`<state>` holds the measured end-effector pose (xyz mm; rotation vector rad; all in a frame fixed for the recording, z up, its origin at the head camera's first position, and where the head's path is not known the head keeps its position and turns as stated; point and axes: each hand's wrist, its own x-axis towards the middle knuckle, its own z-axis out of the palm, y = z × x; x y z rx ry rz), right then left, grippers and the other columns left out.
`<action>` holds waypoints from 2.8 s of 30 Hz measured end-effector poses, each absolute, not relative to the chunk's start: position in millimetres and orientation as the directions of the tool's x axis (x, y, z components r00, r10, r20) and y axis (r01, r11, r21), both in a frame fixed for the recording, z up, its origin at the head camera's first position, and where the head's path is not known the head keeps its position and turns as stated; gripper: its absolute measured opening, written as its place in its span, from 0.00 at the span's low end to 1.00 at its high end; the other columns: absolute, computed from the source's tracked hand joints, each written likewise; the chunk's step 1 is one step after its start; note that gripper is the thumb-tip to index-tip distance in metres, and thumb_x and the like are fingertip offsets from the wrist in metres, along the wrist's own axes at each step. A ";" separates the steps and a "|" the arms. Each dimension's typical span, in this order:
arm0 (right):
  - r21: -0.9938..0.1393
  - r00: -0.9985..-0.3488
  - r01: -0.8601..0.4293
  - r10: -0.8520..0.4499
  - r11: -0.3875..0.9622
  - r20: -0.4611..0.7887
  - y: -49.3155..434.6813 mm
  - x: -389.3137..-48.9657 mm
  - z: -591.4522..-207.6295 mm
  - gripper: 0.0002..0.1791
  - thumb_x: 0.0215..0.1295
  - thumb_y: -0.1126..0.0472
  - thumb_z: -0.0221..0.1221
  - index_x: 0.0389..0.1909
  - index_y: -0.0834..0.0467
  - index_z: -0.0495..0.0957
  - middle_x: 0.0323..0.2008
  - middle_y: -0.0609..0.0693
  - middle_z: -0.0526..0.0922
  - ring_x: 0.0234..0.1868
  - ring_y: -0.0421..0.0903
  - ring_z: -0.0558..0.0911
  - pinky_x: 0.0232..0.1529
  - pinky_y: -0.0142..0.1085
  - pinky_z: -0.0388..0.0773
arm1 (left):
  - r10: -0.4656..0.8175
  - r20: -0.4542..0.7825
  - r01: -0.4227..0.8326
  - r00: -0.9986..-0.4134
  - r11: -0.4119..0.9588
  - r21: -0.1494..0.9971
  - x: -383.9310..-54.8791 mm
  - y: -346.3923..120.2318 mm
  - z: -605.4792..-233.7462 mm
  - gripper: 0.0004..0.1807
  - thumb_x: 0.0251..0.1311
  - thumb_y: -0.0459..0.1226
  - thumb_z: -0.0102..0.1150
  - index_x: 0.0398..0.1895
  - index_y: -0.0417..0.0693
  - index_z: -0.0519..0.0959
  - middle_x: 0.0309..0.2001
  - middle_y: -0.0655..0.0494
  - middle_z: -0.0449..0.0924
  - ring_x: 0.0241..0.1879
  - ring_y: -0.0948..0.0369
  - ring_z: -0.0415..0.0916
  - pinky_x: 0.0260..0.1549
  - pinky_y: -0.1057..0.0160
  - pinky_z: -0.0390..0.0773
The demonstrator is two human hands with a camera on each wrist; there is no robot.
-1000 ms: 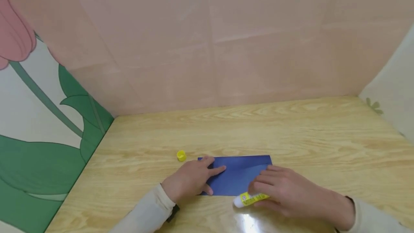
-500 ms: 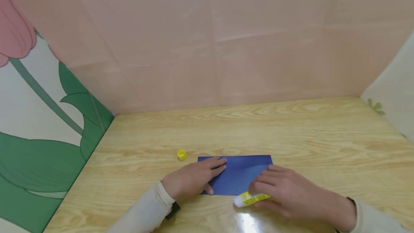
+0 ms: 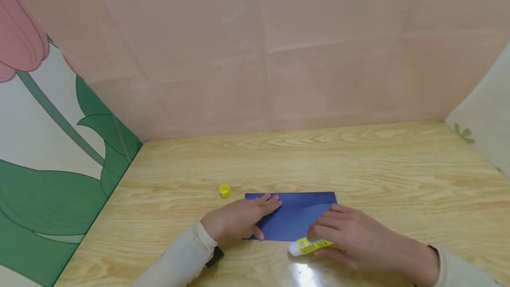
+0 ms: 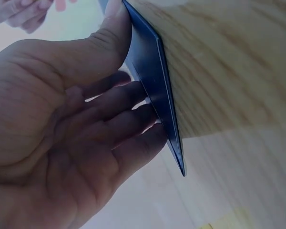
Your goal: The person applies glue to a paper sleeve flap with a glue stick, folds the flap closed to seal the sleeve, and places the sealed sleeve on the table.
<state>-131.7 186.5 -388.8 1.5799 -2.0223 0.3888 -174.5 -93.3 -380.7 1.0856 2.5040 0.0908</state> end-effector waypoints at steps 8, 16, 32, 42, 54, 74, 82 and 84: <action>0.098 -0.169 -0.958 -0.803 0.271 0.572 185.6 -131.3 -388.4 0.17 0.54 0.49 0.73 0.41 0.46 0.79 0.38 0.32 0.80 0.37 0.31 0.76 0.41 0.26 0.72 | 0.711 -0.344 0.695 -0.613 0.693 0.194 -173.6 -92.8 -379.7 0.42 0.62 0.48 0.62 0.78 0.59 0.55 0.80 0.60 0.48 0.79 0.57 0.46 0.68 0.60 0.68; 0.090 -0.176 -0.958 -0.808 0.271 0.563 187.8 -130.6 -388.0 0.16 0.56 0.50 0.72 0.43 0.46 0.79 0.39 0.32 0.80 0.38 0.32 0.77 0.42 0.27 0.73 | 0.729 -0.321 0.714 -0.604 0.675 0.189 -171.1 -94.1 -381.0 0.41 0.64 0.46 0.61 0.78 0.57 0.55 0.81 0.63 0.43 0.80 0.56 0.45 0.66 0.63 0.71; 0.023 -0.249 -0.952 -0.818 0.304 0.519 189.3 -125.6 -388.3 0.14 0.59 0.50 0.69 0.44 0.45 0.78 0.40 0.32 0.80 0.40 0.30 0.76 0.45 0.29 0.73 | 0.709 -0.283 0.714 -0.646 0.692 0.105 -159.0 -87.8 -378.1 0.31 0.73 0.52 0.49 0.76 0.59 0.61 0.76 0.60 0.58 0.76 0.54 0.56 0.69 0.54 0.68; 0.038 -0.262 -0.946 -0.824 0.323 0.502 189.1 -125.1 -386.4 0.14 0.59 0.50 0.69 0.44 0.44 0.79 0.40 0.31 0.80 0.40 0.30 0.77 0.44 0.29 0.74 | 0.669 -0.247 0.695 -0.701 0.719 -0.023 -154.7 -78.7 -383.1 0.29 0.74 0.57 0.41 0.76 0.78 0.55 0.69 0.59 0.63 0.71 0.47 0.61 0.54 0.43 0.79; 0.040 -0.257 -0.947 -0.829 0.318 0.497 188.4 -125.5 -385.6 0.14 0.59 0.50 0.69 0.43 0.45 0.78 0.39 0.32 0.80 0.39 0.30 0.77 0.43 0.29 0.73 | 0.699 -0.187 0.716 -0.690 0.697 -0.036 -159.6 -71.4 -380.0 0.31 0.70 0.56 0.49 0.75 0.64 0.63 0.70 0.64 0.65 0.65 0.48 0.68 0.49 0.50 0.83; 0.052 -0.236 -0.951 -0.825 0.305 0.513 187.7 -125.3 -388.3 0.14 0.58 0.50 0.70 0.43 0.44 0.79 0.40 0.31 0.80 0.40 0.30 0.77 0.45 0.30 0.73 | 0.733 -0.230 0.763 -0.640 0.641 -0.082 -174.1 -49.7 -373.9 0.40 0.59 0.61 0.61 0.74 0.62 0.64 0.71 0.67 0.64 0.66 0.64 0.65 0.55 0.68 0.78; 0.040 -0.265 -0.944 -0.827 0.326 0.497 188.1 -123.3 -389.3 0.12 0.60 0.49 0.68 0.43 0.44 0.79 0.40 0.31 0.80 0.41 0.30 0.78 0.46 0.32 0.74 | 0.705 -0.264 0.749 -0.659 0.648 -0.140 -176.1 -35.3 -373.2 0.46 0.52 0.62 0.64 0.75 0.68 0.61 0.68 0.68 0.64 0.59 0.64 0.66 0.44 0.68 0.80; 0.060 -0.240 -0.948 -0.824 0.313 0.513 187.8 -124.3 -390.2 0.12 0.60 0.49 0.68 0.43 0.44 0.79 0.40 0.31 0.80 0.41 0.31 0.78 0.46 0.32 0.74 | 0.698 -0.274 0.748 -0.661 0.638 -0.180 -177.6 -29.6 -373.6 0.49 0.48 0.63 0.66 0.76 0.70 0.60 0.67 0.69 0.64 0.57 0.64 0.67 0.43 0.68 0.80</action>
